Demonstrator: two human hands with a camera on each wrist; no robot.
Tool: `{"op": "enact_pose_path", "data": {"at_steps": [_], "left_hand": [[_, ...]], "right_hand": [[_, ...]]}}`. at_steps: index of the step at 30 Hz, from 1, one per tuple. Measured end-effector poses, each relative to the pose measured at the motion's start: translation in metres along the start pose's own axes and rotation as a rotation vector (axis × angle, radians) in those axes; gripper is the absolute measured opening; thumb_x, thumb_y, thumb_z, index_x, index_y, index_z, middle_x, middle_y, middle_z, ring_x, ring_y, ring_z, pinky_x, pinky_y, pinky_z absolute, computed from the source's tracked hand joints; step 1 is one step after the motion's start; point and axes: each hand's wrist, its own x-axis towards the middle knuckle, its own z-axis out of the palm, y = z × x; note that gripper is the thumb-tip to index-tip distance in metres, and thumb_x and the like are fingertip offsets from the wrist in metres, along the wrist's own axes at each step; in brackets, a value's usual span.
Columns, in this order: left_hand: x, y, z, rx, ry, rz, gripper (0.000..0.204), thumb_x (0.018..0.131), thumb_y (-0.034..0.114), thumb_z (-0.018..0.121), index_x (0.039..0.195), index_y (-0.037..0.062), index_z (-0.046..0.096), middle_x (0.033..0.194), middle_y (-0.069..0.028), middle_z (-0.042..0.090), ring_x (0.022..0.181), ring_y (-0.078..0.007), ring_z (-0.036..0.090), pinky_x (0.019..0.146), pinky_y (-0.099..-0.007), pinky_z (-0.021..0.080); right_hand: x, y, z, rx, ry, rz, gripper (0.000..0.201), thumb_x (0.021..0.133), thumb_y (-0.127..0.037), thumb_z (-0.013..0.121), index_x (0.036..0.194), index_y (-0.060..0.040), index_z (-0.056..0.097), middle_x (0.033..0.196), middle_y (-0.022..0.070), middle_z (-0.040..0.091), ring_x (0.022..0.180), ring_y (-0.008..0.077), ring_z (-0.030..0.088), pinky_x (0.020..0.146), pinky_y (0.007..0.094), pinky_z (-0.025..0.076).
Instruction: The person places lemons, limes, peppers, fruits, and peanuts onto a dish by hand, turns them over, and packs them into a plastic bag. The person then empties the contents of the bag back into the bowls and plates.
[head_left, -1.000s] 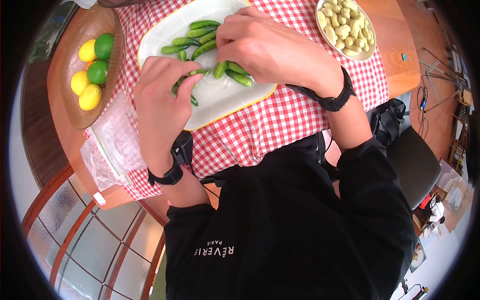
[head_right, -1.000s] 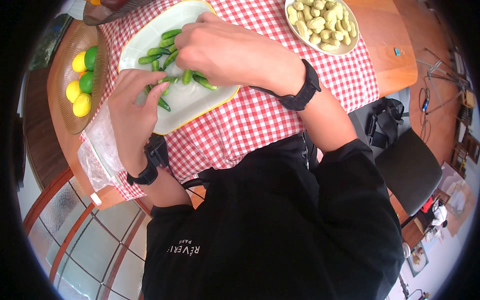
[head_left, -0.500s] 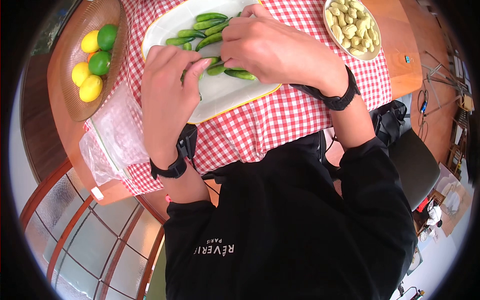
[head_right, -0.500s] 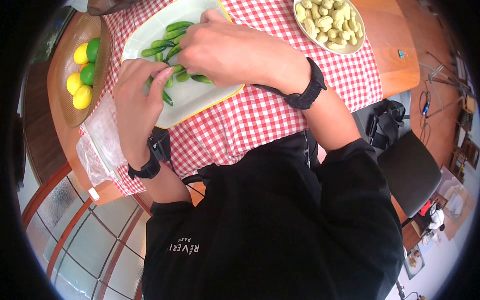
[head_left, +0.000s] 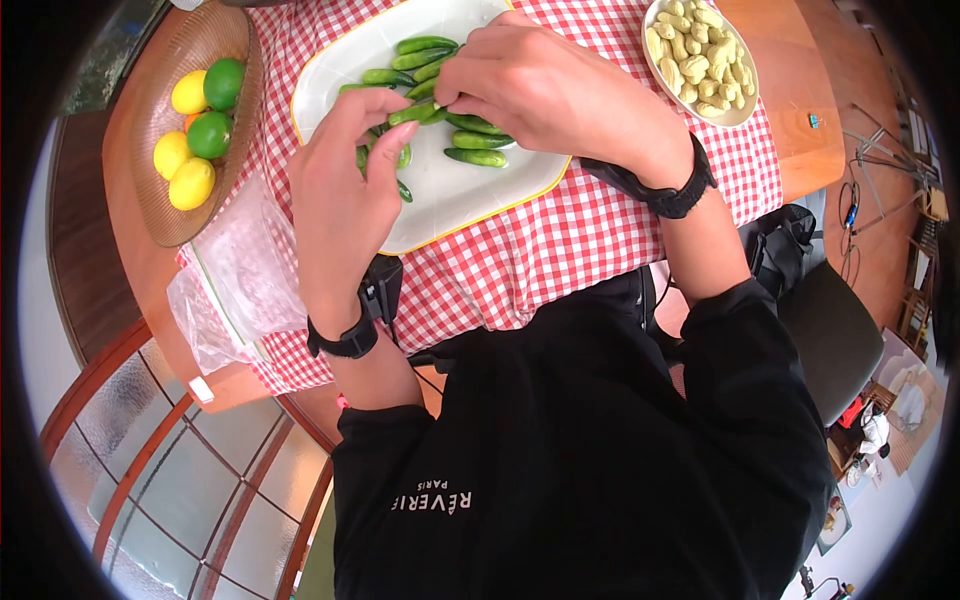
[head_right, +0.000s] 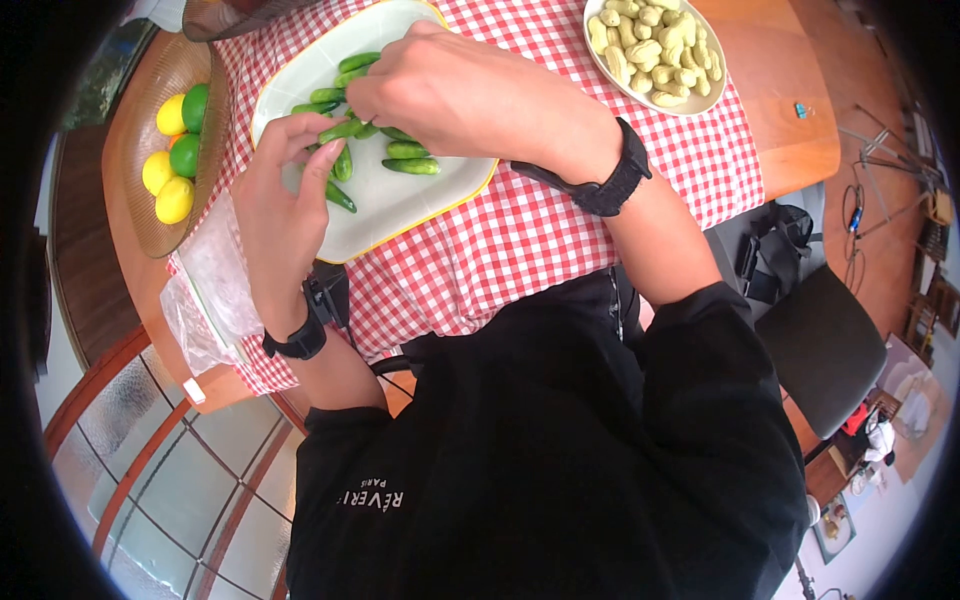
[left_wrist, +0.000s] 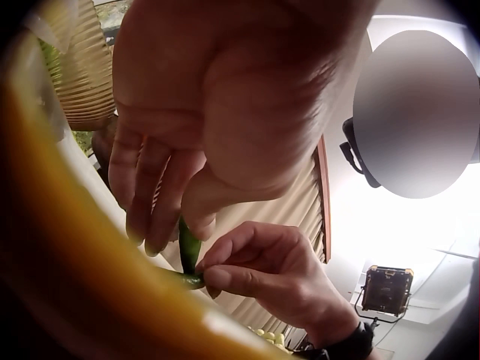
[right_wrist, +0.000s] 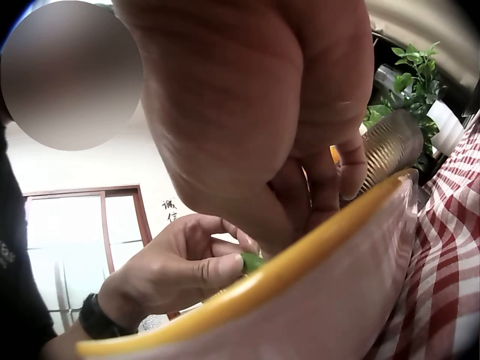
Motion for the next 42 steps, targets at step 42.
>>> {"op": "enact_pose_path", "data": {"at_steps": [42], "left_hand": [[-0.001, -0.003, -0.009, 0.124, -0.122, 0.180, 0.020, 0.079, -0.005, 0.078, 0.099, 0.0002, 0.077, 0.093, -0.0127, 0.073, 0.098, -0.0320, 0.067, 0.084, -0.0410, 0.053]], "right_hand": [[-0.002, -0.008, -0.018, 0.019, -0.124, 0.052, 0.008, 0.085, -0.007, 0.067, 0.087, 0.0006, 0.069, 0.085, 0.0121, 0.067, 0.092, 0.0292, 0.067, 0.088, 0.0387, 0.050]]}}
